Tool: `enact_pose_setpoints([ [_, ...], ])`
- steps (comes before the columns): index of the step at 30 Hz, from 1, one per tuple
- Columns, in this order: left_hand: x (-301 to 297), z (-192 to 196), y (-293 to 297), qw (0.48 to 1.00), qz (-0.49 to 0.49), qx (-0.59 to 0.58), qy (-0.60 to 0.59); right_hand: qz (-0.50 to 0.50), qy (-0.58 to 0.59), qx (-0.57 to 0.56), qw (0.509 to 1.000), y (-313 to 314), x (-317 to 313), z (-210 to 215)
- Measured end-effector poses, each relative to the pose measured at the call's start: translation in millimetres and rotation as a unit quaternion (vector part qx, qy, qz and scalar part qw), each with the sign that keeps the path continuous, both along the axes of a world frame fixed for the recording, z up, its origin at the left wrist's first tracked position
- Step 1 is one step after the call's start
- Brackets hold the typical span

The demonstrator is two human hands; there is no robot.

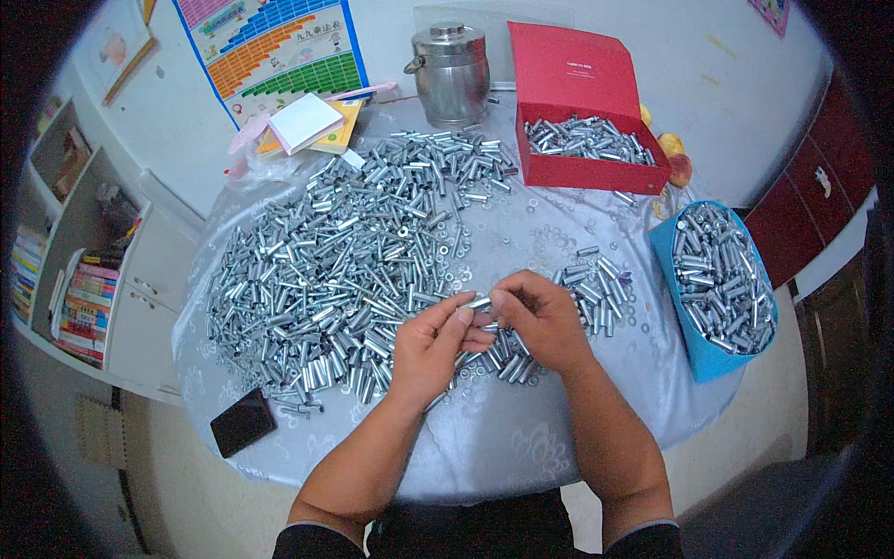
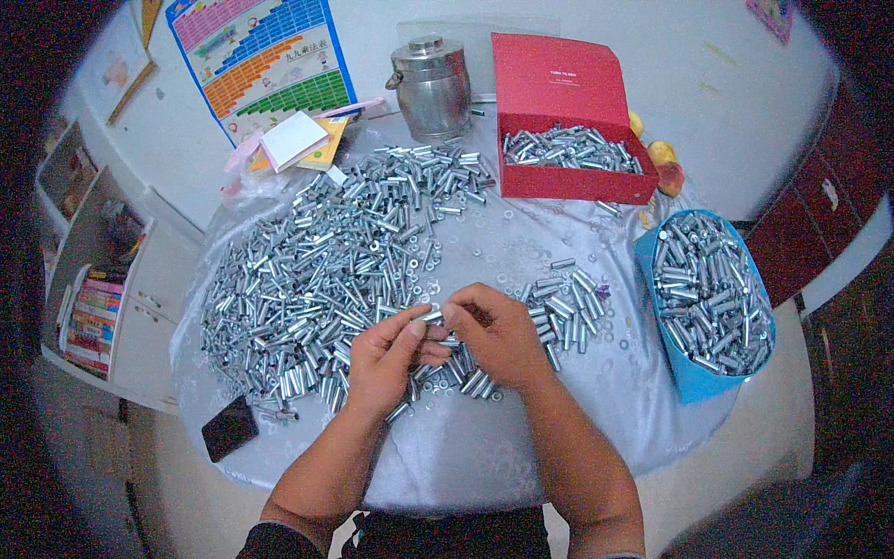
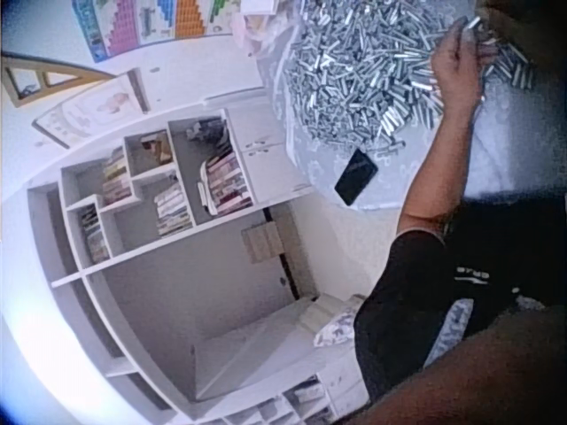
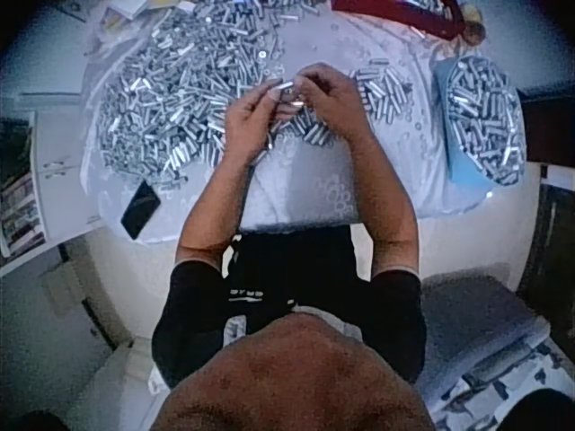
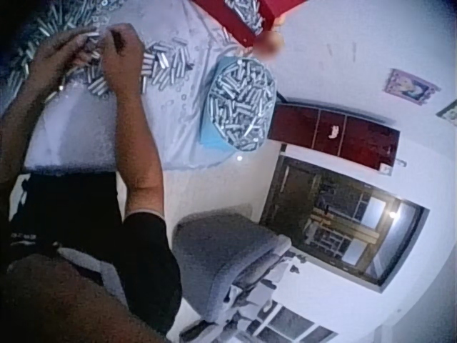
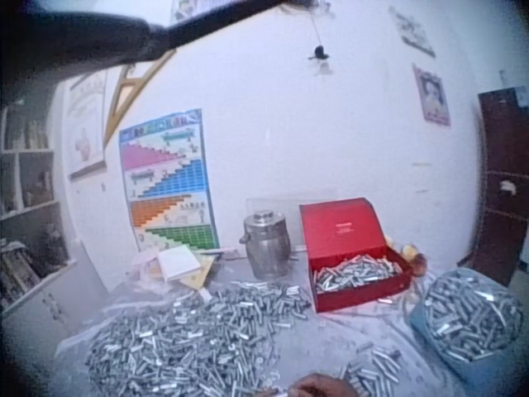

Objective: The person sits at a table covered with a white cloth and assembles small metal hardware components by hand. They pick up cylindrical metal pieces and washers from a large pile, fit them together, and place the assembled units into a blue container.

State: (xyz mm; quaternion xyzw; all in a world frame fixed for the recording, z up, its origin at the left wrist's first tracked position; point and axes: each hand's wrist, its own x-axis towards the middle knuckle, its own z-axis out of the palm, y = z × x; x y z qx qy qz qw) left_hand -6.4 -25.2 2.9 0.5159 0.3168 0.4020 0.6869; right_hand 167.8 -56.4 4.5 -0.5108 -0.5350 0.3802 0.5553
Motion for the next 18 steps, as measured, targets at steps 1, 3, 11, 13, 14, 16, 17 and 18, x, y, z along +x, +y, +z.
enact_pose_setpoints([
  [1, 0.1, 0.5, 0.6, 1.000, -0.001, -0.003, -0.001, 0.000, -0.010, -0.007, 1.000, 0.5, 0.9, -2.3],
  [3, -0.3, -0.9, 1.5, 0.999, -0.031, -0.007, -0.016, -0.001, -0.018, -0.014, 1.000, 0.4, 1.1, -2.1],
  [11, 0.9, 1.7, 3.1, 0.998, 0.054, -0.034, -0.005, -0.044, -0.191, 0.043, 0.980, -0.2, 8.5, 0.0],
  [13, -1.4, 2.6, 5.3, 0.995, 0.092, -0.030, -0.006, 0.031, -0.273, 0.028, 0.961, -1.3, 13.5, -1.3],
  [14, -1.9, 3.1, 6.0, 0.993, 0.111, -0.027, -0.007, 0.067, -0.313, 0.021, 0.947, -1.6, 14.4, -1.5],
  [16, -1.8, 3.9, 6.6, 0.992, 0.120, -0.024, -0.009, 0.122, -0.380, 0.034, 0.916, -6.9, 8.4, 6.6],
  [17, -1.7, 4.2, 6.8, 0.992, 0.124, -0.023, -0.010, 0.149, -0.412, 0.040, 0.898, -9.7, 4.6, 10.4],
  [18, -1.6, 4.2, 6.7, 0.992, 0.127, -0.023, -0.012, 0.151, -0.454, 0.034, 0.877, -11.2, 1.8, 11.5],
])
